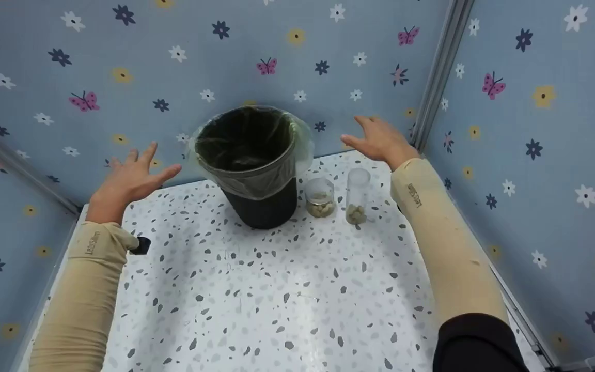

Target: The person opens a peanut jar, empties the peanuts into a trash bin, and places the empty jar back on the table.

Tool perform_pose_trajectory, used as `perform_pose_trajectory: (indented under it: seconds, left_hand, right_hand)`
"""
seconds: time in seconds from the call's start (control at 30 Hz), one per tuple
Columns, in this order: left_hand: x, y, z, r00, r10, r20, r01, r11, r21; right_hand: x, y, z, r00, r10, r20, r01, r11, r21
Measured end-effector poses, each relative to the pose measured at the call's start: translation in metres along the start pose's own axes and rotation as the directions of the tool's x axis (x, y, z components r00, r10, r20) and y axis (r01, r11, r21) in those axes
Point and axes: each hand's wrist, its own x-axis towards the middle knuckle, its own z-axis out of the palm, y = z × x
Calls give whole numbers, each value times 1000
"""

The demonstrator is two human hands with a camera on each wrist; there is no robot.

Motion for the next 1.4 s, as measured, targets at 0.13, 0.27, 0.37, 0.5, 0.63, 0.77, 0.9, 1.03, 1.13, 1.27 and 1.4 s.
perform_pose_trajectory:
  seconds: [0.13,0.27,0.37,0.5,0.63,0.77,0.9,1.03,1.13,1.27,1.4]
  left_hand:
    - [-11,-2,-2,1000,12,19,-12,999,-36]
    - [-22,-3,0,999,26,19,-25,999,-43]
    - [-30,-6,4,999,26,28,-25,999,-39]
    - [-40,-10,9,998,15,57,-12,999,-51]
    - [-46,-16,12,997,11,73,-6,998,-65]
    - [-51,-19,16,997,22,80,-14,995,-95]
    - [-59,-20,24,994,30,107,-17,992,-122]
    - [-64,-21,33,993,29,117,-11,989,-144]
    - [-66,-20,38,993,39,109,-20,986,-166]
    - [-66,-17,47,995,72,72,-57,979,-194]
    - [-68,-18,58,994,109,7,-104,968,-229]
  right_hand:
    - [-11,20,9,999,43,19,-46,968,247]
    - [-19,37,25,996,68,56,-84,933,350]
    - [-20,43,40,996,65,65,-83,937,339]
    - [-15,46,56,998,35,42,-45,961,271]
    - [-7,43,69,999,19,29,-25,974,225]
    - [0,42,79,1000,11,20,-15,981,196]
    - [3,44,85,1000,12,13,-14,986,164]
    - [5,46,87,1000,6,-17,-3,988,156]
    - [5,45,87,999,-12,-33,17,988,156]
    - [-2,43,87,999,-31,-25,34,989,145]
    - [-14,38,86,999,-47,3,46,987,156]
